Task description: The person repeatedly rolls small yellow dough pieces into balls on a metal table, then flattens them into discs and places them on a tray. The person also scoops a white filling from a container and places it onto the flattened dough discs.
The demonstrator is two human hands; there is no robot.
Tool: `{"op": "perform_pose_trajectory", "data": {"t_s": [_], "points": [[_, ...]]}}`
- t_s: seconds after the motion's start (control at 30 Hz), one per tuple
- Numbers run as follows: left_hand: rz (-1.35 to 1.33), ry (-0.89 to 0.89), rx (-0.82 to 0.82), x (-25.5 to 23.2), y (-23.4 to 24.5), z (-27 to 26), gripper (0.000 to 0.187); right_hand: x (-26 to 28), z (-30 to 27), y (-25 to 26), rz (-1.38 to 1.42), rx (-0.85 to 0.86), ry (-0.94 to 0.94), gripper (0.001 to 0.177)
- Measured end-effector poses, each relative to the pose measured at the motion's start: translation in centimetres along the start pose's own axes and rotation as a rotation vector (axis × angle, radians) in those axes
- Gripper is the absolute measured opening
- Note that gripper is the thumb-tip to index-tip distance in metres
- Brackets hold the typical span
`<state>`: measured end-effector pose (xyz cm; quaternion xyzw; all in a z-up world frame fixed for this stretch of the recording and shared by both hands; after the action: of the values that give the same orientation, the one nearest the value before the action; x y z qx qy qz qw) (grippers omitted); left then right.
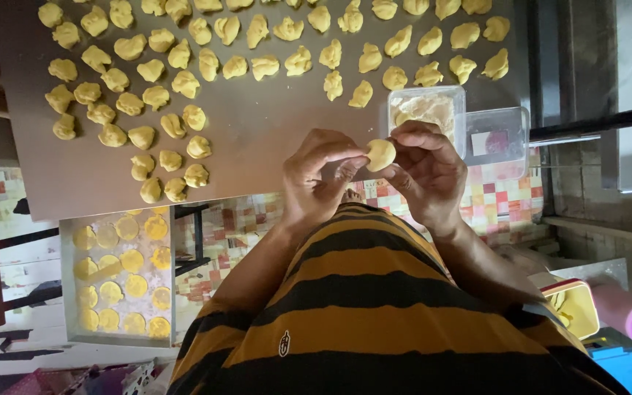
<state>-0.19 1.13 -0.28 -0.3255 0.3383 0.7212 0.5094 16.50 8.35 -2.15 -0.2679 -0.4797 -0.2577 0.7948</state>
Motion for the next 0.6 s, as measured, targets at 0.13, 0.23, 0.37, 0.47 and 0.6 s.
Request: {"op": "perform_pose_trajectory", "data": {"t_s": [0.13, 0.23, 0.37, 0.47, 0.6], "points": [[0.028, -0.091, 0.028, -0.3, 0.2, 0.4, 0.016, 0.2, 0.4, -0.4, -0.004, 0.023, -0.042, 0.028], [0.063, -0.157, 0.051, -1.1, 0.3, 1.0, 0.016, 0.4, 0.3, -1.0, 0.058, 0.018, -0.065, 0.028], [0.122, -0.182, -0.015, 1.8, 0.0, -0.7, 0.013, 0.4, 0.6, -1.0, 0.112, 0.047, -0.090, 0.028], [0.064, -0.119, 0.000, 1.1, -0.7, -0.3, 0.009, 0.3, 0.7, -1.0, 0.119, 0.054, -0.045, 0.020], [0.032, -0.100, 0.052, -0.7, 0.3, 0.7, 0.014, 0.2, 0.2, -0.4, 0.036, 0.022, -0.031, 0.011]]}}
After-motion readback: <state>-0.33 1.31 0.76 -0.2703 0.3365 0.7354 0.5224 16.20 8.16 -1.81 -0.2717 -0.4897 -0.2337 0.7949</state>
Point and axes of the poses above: each hand's wrist, its own z-axis towards the middle knuckle, its own y-axis out of the back of the hand, x = y × z, the point moved 2 cm from there along z, towards the middle knuckle, and after that the axes turned 15 degrees about x, right-handed, at the moved point
